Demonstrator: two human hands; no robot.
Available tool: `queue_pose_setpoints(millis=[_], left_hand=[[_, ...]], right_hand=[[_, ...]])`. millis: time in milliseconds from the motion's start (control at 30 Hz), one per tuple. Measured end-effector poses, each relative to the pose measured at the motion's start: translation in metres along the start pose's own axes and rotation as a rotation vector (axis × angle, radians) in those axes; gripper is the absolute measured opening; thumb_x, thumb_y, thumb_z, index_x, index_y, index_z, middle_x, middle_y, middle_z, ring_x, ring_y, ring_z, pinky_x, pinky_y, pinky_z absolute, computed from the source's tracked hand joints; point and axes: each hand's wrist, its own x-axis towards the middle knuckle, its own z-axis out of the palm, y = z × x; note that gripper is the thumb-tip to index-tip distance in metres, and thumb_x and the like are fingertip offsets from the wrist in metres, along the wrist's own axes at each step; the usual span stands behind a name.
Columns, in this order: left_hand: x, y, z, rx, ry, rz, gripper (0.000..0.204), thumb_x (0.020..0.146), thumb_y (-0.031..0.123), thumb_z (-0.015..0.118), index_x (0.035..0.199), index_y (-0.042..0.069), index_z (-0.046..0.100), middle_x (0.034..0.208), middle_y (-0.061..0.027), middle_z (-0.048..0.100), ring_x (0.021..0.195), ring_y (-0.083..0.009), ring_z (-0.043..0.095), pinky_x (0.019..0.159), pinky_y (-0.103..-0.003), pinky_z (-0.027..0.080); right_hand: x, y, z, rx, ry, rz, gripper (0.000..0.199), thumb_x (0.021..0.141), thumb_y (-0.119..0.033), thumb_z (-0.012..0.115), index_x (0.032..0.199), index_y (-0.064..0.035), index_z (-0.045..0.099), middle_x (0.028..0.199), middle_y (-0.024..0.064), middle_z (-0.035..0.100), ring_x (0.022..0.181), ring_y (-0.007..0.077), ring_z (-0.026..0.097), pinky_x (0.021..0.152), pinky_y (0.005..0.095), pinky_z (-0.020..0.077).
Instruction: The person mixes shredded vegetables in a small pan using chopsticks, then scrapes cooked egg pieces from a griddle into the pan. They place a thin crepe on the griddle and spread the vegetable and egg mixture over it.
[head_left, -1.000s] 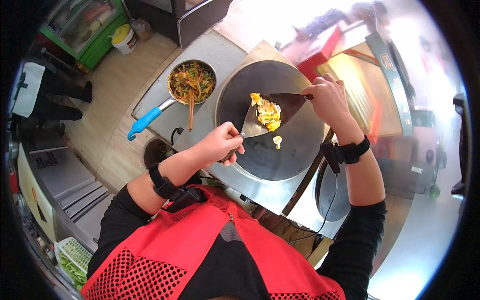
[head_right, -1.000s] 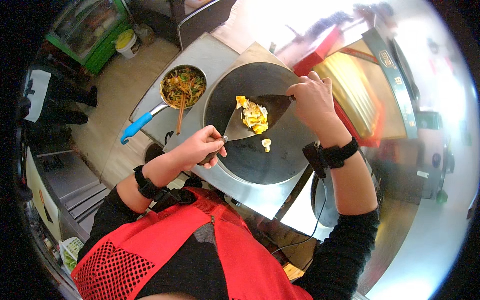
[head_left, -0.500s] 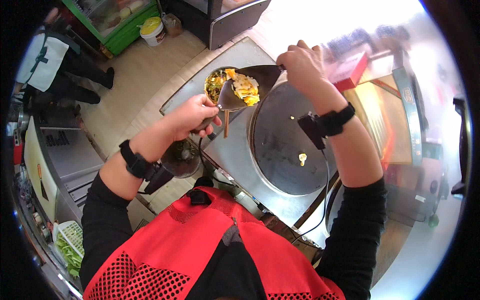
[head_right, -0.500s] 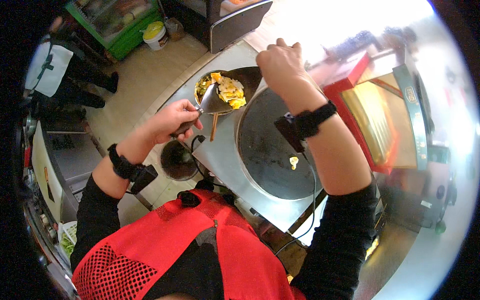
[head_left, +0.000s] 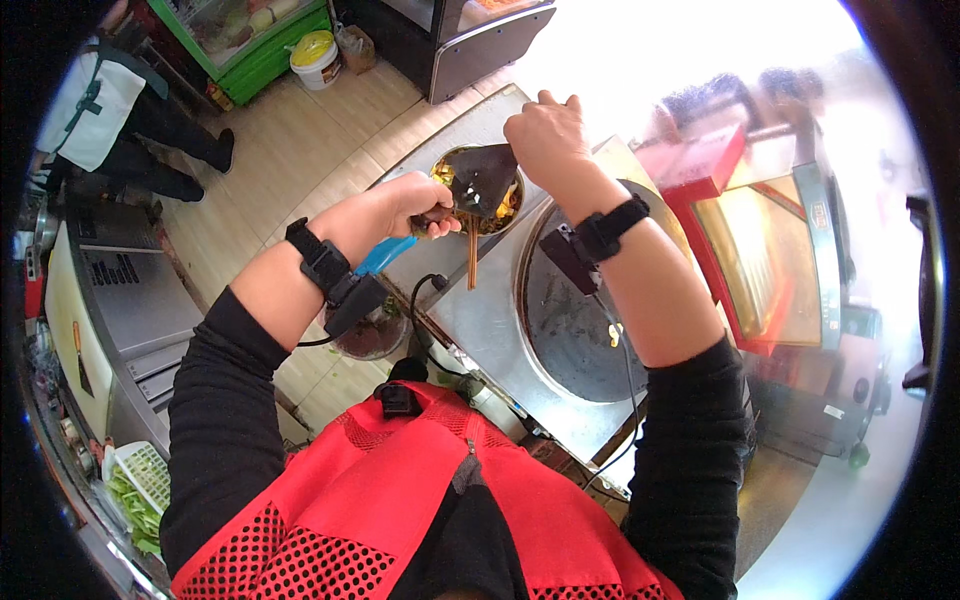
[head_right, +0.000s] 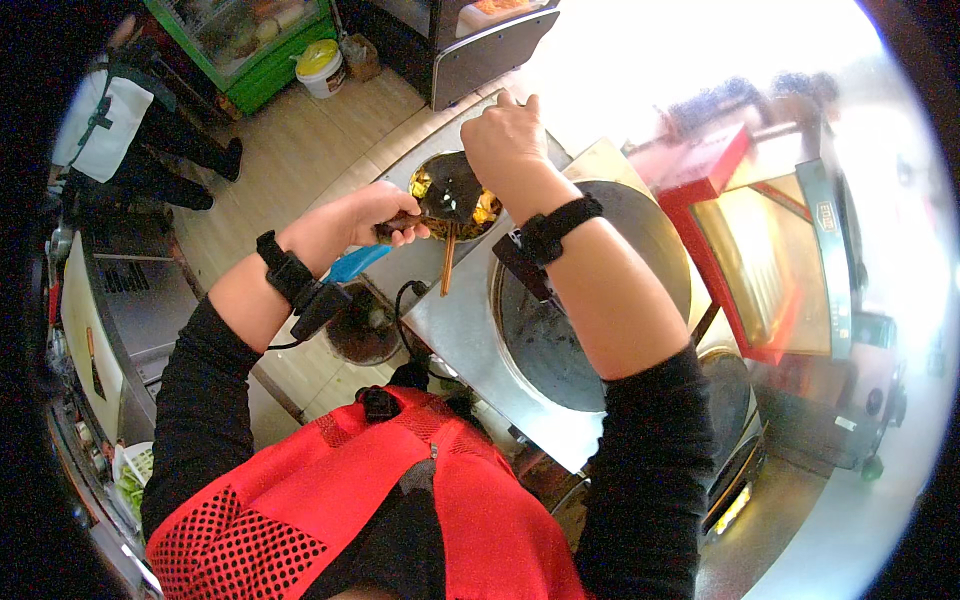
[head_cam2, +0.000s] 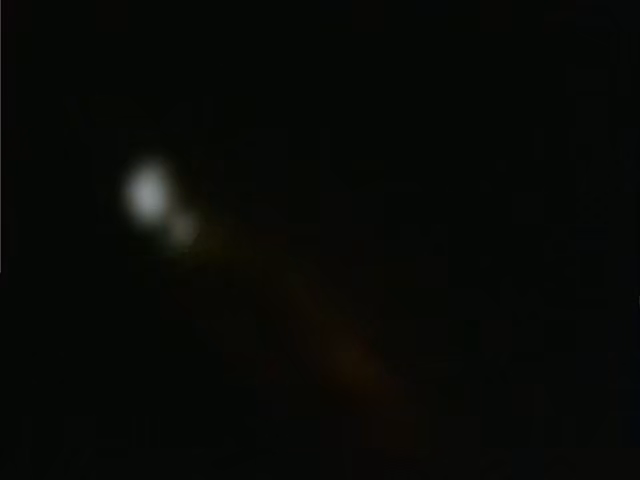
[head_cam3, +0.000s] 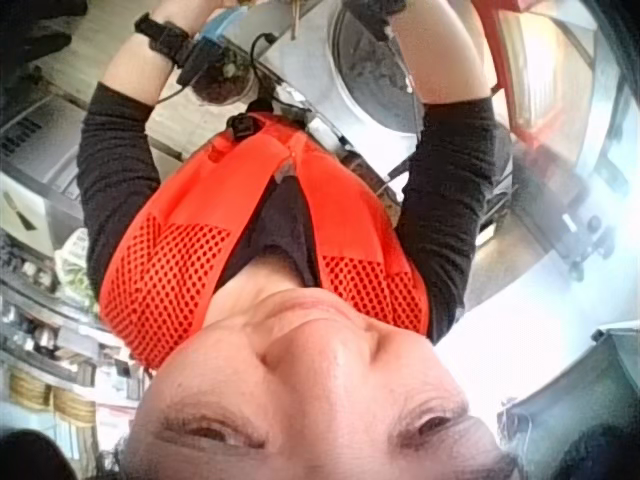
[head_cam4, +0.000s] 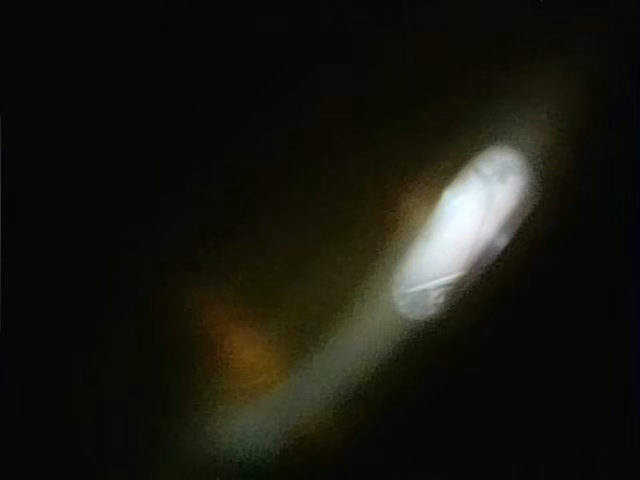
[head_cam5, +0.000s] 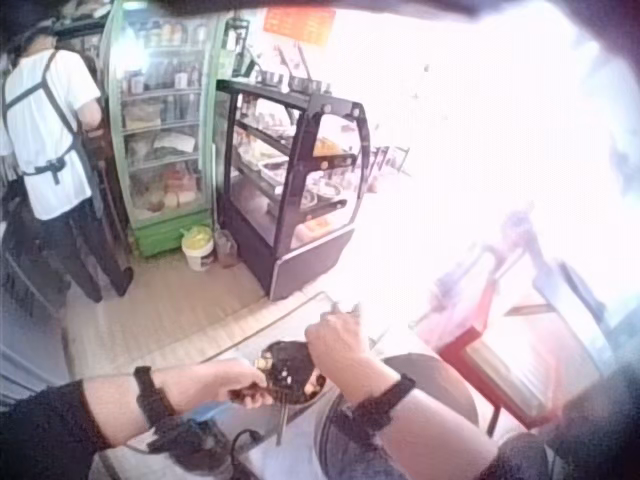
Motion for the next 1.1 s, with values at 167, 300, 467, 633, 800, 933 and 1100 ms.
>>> queue_pose_setpoints(millis=[167,300,467,633,800,933,1100], left_hand=[[-0.040,-0.005,0.000,0.148,-0.048,0.071,0.013,0.089,0.007,0.052,0.086,-0.006,0.054,0.081,-0.0188,0.064,0.058,-0.0176,0.060,0.042,-0.029,0.044],[-0.075,-0.008,0.013,0.202,-0.025,0.157,0.013,0.090,0.009,0.053,0.093,-0.004,0.051,0.084,-0.0166,0.066,0.053,-0.0161,0.059,0.040,-0.029,0.045],[-0.048,-0.014,0.013,0.193,0.044,0.209,0.013,0.089,0.009,0.053,0.093,-0.003,0.050,0.083,-0.0157,0.065,0.054,-0.0178,0.058,0.042,-0.030,0.043],[-0.042,-0.018,0.004,0.132,0.060,0.216,0.014,0.090,0.009,0.053,0.098,-0.002,0.049,0.084,-0.0152,0.065,0.055,-0.0166,0.057,0.041,-0.030,0.042],[-0.069,-0.032,-0.009,-0.020,0.024,0.334,0.015,0.096,0.015,0.052,0.102,0.002,0.051,0.089,-0.0134,0.064,0.057,-0.0140,0.056,0.043,-0.026,0.041],[-0.084,-0.045,-0.024,-0.067,-0.022,0.373,0.018,0.099,0.021,0.051,0.104,0.005,0.049,0.092,-0.0136,0.064,0.056,-0.0132,0.055,0.041,-0.024,0.040],[-0.088,-0.057,-0.016,-0.089,-0.050,0.365,0.018,0.101,0.023,0.049,0.103,0.006,0.046,0.092,-0.0131,0.062,0.054,-0.0119,0.054,0.039,-0.021,0.038]], right_hand=[[0.008,0.001,0.021,0.000,-0.026,0.039,0.012,0.084,-0.016,0.066,0.090,-0.0160,0.076,0.097,0.0034,0.071,0.109,0.0230,0.057,0.093,0.0458,0.0408],[0.006,-0.002,0.029,0.028,-0.020,0.039,0.012,0.084,-0.017,0.067,0.091,-0.0170,0.076,0.096,0.0026,0.071,0.109,0.0221,0.057,0.095,0.0457,0.0400],[-0.015,-0.004,-0.003,-0.056,0.024,-0.007,0.011,0.082,-0.018,0.068,0.088,-0.0176,0.076,0.095,0.0019,0.070,0.107,0.0204,0.057,0.090,0.0427,0.0404],[-0.057,0.004,-0.016,0.051,0.244,0.004,0.013,0.079,-0.017,0.067,0.089,-0.0194,0.074,0.092,-0.0002,0.066,0.104,0.0208,0.057,0.090,0.0415,0.0397],[-0.150,0.075,0.033,0.605,0.677,0.139,0.022,0.077,-0.011,0.070,0.098,-0.0168,0.073,0.092,0.0060,0.064,0.094,0.0259,0.059,0.085,0.0405,0.0462],[-0.300,0.092,0.094,1.002,0.446,0.586,0.029,0.077,-0.003,0.072,0.105,-0.0058,0.071,0.094,0.0115,0.064,0.090,0.0247,0.062,0.082,0.0337,0.0496],[-0.468,0.027,0.150,0.812,0.266,0.998,0.030,0.074,0.001,0.071,0.102,-0.0072,0.073,0.089,0.0108,0.063,0.083,0.0259,0.061,0.078,0.0366,0.0493]])
